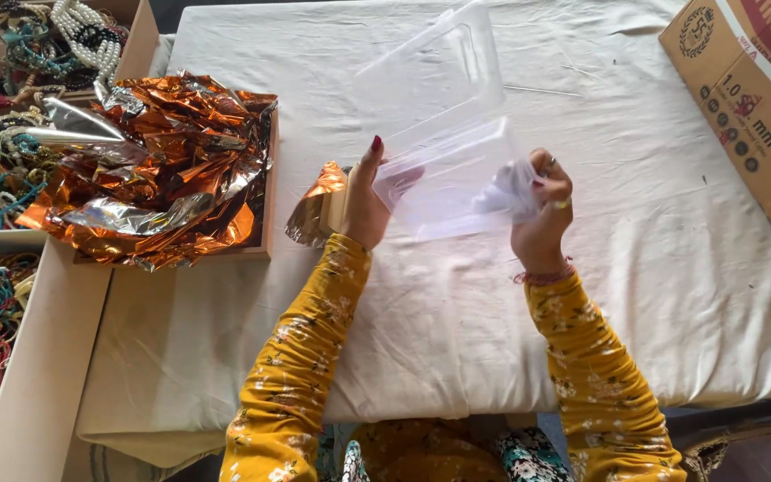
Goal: Wrapping a wooden block in gold foil and placing it into a plastic container.
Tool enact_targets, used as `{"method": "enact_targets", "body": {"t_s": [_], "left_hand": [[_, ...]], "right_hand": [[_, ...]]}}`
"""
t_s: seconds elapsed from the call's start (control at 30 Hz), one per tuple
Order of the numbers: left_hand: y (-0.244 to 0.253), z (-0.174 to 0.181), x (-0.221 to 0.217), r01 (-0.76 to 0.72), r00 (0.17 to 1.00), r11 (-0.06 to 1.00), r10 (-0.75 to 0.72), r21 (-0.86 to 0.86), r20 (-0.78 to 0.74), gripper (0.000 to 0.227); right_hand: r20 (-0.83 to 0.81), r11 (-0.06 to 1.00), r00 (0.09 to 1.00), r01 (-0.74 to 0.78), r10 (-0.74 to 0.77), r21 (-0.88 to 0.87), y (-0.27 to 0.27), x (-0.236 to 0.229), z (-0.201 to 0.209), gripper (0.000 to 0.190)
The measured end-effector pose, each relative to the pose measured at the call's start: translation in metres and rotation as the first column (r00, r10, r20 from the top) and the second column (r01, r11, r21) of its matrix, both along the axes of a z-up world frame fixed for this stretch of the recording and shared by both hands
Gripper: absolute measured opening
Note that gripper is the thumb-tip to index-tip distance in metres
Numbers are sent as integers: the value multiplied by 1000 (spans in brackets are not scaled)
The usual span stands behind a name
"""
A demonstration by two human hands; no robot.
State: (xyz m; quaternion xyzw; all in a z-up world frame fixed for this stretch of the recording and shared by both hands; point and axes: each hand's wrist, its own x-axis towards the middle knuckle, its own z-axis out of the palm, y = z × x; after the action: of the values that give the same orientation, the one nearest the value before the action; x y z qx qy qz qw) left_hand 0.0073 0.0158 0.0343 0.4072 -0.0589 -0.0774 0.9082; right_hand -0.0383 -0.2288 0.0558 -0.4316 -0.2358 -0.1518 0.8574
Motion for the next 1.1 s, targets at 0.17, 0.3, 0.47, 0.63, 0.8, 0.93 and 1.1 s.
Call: {"method": "enact_targets", "body": {"t_s": [0.17, 0.3, 0.47, 0.63, 0.8, 0.93, 1.1], "left_hand": [[2, -11, 3, 8, 1000, 996, -7, 85, -16, 50], [-13, -45, 10, -326, 942, 905, 334, 272, 18, 54], [-19, -22, -10, -253, 949, 928, 293, 274, -115, 65], [-16, -32, -5, -279, 946, 923, 312, 265, -89, 65], [-18, -35, -3, -295, 952, 920, 306, 258, -2, 65], [-20, -32, -3, -276, 954, 927, 296, 255, -41, 65], [-17, -53, 4, -284, 957, 893, 289, 349, 38, 74]], "right_hand": [[-312, 866, 810, 441, -497, -234, -36, 55, -48, 11], [-526, 849, 671, 470, -522, -243, -66, 66, -58, 7], [125, 470, 805, 456, -580, -755, -44, 49, -40, 33], [516, -33, 741, 558, -430, -829, -40, 37, -34, 13], [464, -203, 721, 423, -515, -883, -47, 45, -39, 9], [385, 227, 629, 674, -675, -703, -35, 39, -28, 5], [320, 507, 830, 539, -457, -673, 32, 5, -13, 12]]}}
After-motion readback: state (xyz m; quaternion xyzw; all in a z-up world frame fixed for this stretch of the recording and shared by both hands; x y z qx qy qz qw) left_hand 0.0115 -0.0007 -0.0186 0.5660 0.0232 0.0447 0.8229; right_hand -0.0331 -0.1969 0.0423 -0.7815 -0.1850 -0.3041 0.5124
